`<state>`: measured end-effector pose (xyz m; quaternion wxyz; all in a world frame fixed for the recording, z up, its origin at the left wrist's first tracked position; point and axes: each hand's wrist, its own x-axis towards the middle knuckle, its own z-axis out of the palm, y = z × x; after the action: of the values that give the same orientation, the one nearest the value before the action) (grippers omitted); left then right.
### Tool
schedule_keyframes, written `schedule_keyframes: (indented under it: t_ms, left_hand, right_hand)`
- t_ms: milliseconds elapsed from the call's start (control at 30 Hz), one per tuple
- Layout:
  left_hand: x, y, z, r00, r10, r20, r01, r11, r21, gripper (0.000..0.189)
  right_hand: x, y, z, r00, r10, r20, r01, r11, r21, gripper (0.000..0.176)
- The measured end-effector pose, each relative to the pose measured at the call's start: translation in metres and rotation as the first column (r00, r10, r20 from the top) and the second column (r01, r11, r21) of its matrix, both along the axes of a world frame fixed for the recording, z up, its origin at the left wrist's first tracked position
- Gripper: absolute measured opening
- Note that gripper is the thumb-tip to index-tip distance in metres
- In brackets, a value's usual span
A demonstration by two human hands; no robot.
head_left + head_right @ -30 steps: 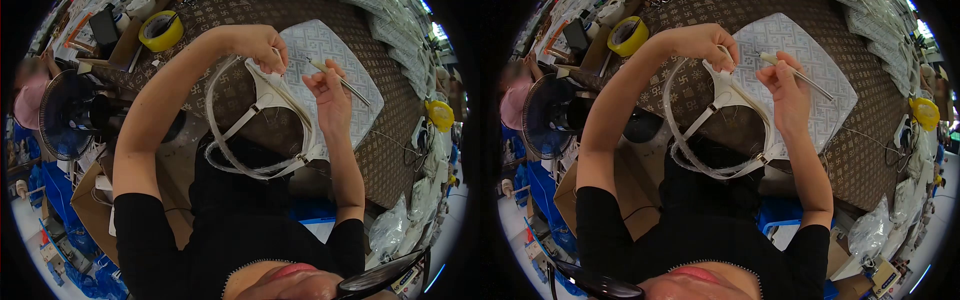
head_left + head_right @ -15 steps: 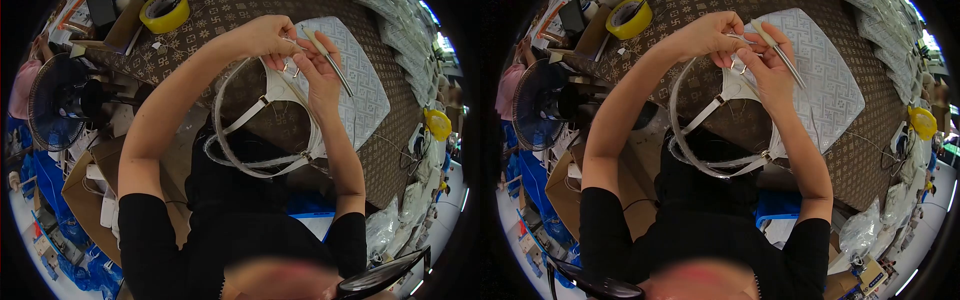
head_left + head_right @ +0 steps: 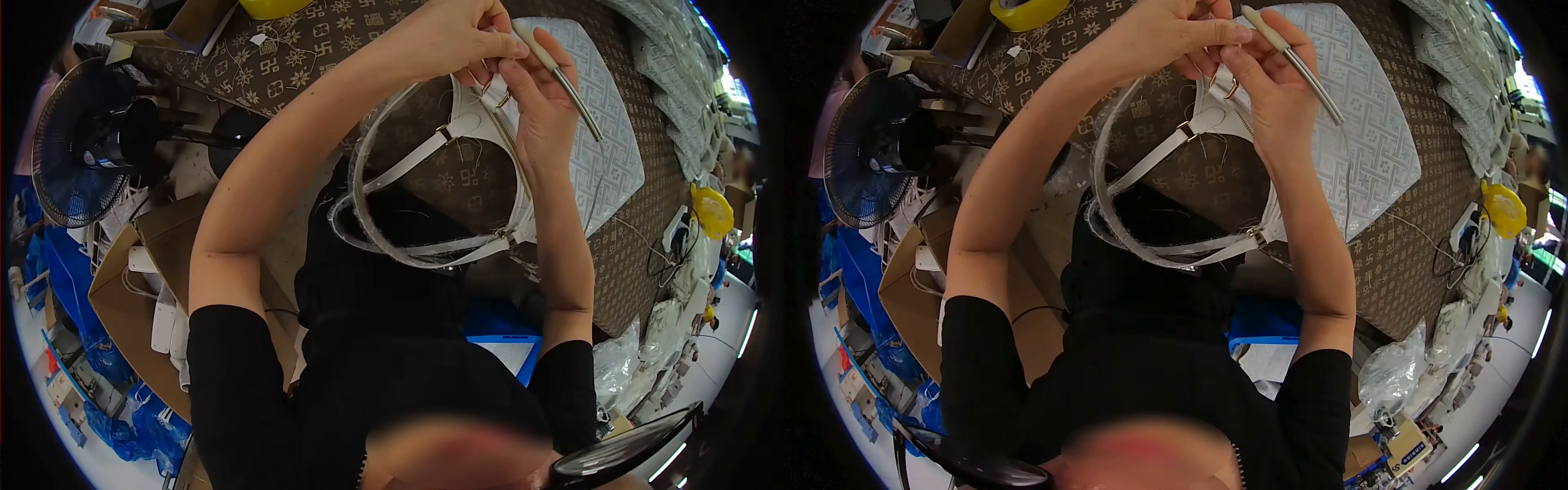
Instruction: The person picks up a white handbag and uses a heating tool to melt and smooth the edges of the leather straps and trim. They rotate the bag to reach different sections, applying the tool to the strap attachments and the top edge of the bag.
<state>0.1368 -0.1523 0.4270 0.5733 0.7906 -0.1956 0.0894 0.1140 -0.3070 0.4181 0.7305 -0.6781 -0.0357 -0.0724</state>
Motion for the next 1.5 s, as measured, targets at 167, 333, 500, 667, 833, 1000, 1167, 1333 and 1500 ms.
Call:
schedule_keyframes:
  t_ms: [167, 333, 500, 667, 833, 1000, 1167, 1333, 1500]
  left_hand:
    - [-0.011, 0.007, -0.004, 0.925, 0.152, 0.348, -0.184, 0.981, 0.063, 0.016]
    - [-0.059, -0.007, -0.007, 0.960, -0.023, -0.278, -0.077, 0.937, -0.342, 0.017]
    - [-0.060, -0.037, -0.035, 0.506, -0.575, -0.642, -0.290, 0.588, -0.755, 0.022]
    - [-0.047, -0.045, -0.046, 0.443, -0.671, -0.595, -0.414, 0.435, -0.799, 0.017]
    - [-0.049, -0.046, -0.049, 0.430, -0.660, -0.616, -0.444, 0.440, -0.781, 0.014]
    - [-0.048, -0.052, -0.052, 0.470, -0.634, -0.614, -0.441, 0.434, -0.786, 0.010]
    - [-0.046, -0.057, -0.050, 0.463, -0.616, -0.637, -0.483, 0.427, -0.764, 0.008]
    - [-0.044, -0.055, -0.052, 0.442, -0.644, -0.625, -0.496, 0.404, -0.768, 0.006]
    - [-0.046, -0.054, -0.057, 0.404, -0.671, -0.622, -0.445, 0.450, -0.774, 0.007]
  right_hand:
    - [0.016, -0.012, -0.008, 0.994, 0.091, 0.059, -0.096, 0.991, 0.098, 0.040]
    - [0.026, -0.025, -0.013, 0.998, 0.057, 0.037, -0.061, 0.992, 0.112, 0.040]
    - [0.031, -0.026, -0.019, 0.998, 0.057, -0.003, -0.057, 0.993, 0.100, 0.039]
    - [0.031, -0.022, -0.022, 1.000, 0.021, -0.013, -0.019, 0.994, 0.105, 0.039]
    - [0.028, -0.019, -0.022, 1.000, 0.001, 0.004, -0.001, 0.991, 0.133, 0.039]
    - [0.028, -0.020, -0.023, 1.000, -0.003, 0.017, 0.000, 0.986, 0.164, 0.039]
    - [0.027, -0.018, -0.025, 1.000, -0.005, 0.031, -0.001, 0.981, 0.192, 0.038]
    - [0.027, -0.018, -0.027, 0.999, 0.005, 0.035, -0.013, 0.975, 0.220, 0.038]
    - [0.029, -0.017, -0.026, 0.999, -0.004, 0.039, -0.005, 0.976, 0.220, 0.040]
